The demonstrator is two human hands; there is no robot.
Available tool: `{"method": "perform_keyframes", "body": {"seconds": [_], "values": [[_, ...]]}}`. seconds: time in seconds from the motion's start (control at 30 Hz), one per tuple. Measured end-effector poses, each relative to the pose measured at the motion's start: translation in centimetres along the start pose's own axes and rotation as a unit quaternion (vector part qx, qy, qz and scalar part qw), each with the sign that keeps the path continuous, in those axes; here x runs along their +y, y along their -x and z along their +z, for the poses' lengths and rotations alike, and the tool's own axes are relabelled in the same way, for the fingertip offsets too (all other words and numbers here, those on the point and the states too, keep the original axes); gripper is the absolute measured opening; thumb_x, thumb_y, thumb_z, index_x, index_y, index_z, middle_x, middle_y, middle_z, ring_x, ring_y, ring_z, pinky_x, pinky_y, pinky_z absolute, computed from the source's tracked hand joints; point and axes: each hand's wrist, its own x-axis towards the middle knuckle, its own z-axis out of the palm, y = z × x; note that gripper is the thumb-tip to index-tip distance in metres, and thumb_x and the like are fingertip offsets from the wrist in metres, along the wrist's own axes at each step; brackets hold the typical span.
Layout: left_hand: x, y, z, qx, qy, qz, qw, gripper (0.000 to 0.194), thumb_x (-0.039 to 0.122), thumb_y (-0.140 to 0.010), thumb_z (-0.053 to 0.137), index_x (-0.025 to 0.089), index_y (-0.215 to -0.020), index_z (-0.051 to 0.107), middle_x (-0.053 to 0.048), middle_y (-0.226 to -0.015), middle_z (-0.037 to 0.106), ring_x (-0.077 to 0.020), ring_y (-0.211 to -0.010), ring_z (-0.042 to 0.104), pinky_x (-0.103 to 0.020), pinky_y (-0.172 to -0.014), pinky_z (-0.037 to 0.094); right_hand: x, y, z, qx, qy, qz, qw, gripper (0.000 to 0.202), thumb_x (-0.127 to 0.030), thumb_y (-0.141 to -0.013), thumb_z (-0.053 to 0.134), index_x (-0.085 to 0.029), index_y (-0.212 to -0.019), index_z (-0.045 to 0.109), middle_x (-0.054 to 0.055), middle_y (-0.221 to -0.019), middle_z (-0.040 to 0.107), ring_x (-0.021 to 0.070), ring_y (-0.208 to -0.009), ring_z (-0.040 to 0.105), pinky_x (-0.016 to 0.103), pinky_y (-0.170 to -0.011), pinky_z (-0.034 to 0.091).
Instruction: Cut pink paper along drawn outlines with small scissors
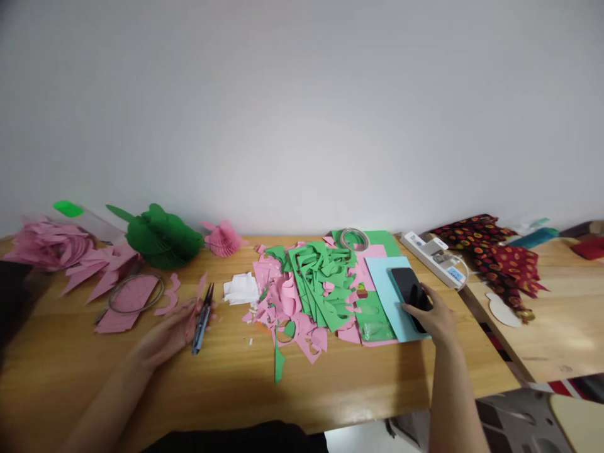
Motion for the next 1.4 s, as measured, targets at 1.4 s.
{"method": "perform_keyframes", "body": {"seconds": [1.4], "values": [[1.1,-0.1,1.6,0.213,-0.048,-0.052,0.974,0.011,0.017,-0.057,0.071,0.018,-0.055,0.060,-0.005,-0.077,0.071,-0.0191,-0.066,0.064,-0.027,-0.055,0.059,-0.4,6.8,3.5,0.166,-0.077,-0.035,0.982,0.073,-0.042,-0.050,0.072,-0.019,-0.118,0.063,0.010,-0.106,0.070,0.0353,-0.106,0.058,0.053,-0.095,0.044]]}}
